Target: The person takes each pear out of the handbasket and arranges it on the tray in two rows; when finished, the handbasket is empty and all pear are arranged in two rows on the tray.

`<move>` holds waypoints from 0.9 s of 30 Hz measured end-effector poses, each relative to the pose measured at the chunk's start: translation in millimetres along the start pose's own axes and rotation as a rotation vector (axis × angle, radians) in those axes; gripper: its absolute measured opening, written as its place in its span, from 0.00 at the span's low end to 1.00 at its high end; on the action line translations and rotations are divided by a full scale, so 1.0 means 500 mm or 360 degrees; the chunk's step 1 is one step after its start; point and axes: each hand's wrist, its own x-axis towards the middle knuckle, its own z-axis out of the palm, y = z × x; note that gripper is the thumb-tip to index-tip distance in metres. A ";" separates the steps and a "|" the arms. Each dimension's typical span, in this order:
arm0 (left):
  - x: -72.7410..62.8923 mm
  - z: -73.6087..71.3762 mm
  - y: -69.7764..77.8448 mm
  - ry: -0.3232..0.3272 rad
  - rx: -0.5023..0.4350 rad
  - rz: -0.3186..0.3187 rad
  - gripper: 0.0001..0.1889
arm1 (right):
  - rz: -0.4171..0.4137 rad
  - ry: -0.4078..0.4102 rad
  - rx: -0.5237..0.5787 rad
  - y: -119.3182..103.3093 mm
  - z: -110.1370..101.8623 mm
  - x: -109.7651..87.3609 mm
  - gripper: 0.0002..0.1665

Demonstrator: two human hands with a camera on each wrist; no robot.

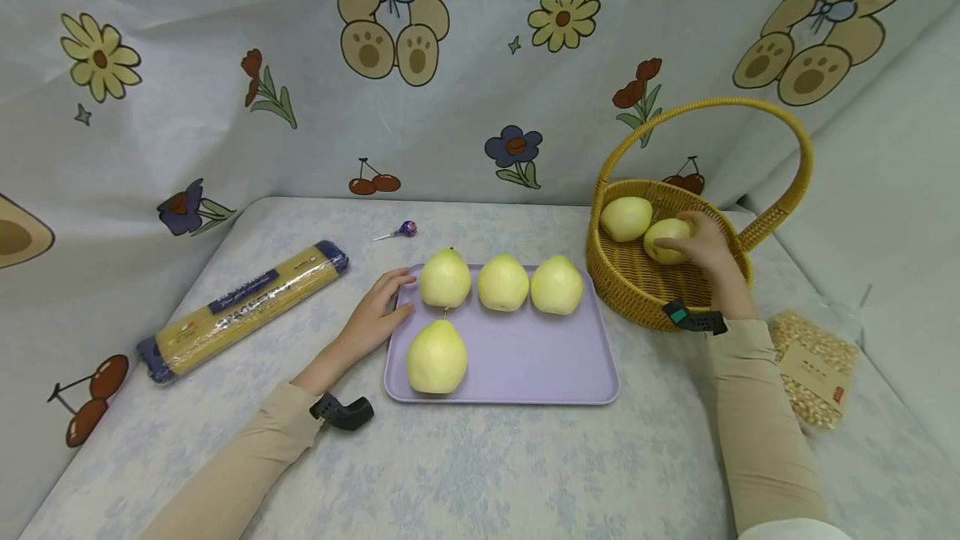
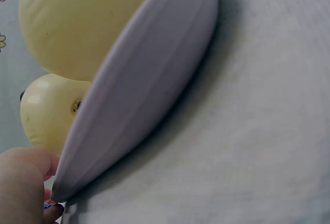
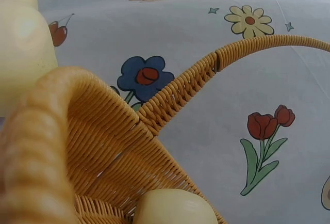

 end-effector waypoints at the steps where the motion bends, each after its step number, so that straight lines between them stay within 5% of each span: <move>1: 0.000 0.000 0.000 -0.0002 -0.0003 -0.0002 0.24 | -0.0012 -0.0031 -0.0016 0.001 0.000 0.001 0.46; 11: -0.002 0.000 -0.003 -0.0008 -0.0009 -0.0014 0.23 | -0.0027 -0.0203 -0.0060 0.006 0.005 0.005 0.48; 27: -0.001 0.001 -0.004 -0.0004 -0.0008 0.0002 0.22 | -0.0049 0.0102 0.0008 -0.041 -0.002 -0.025 0.49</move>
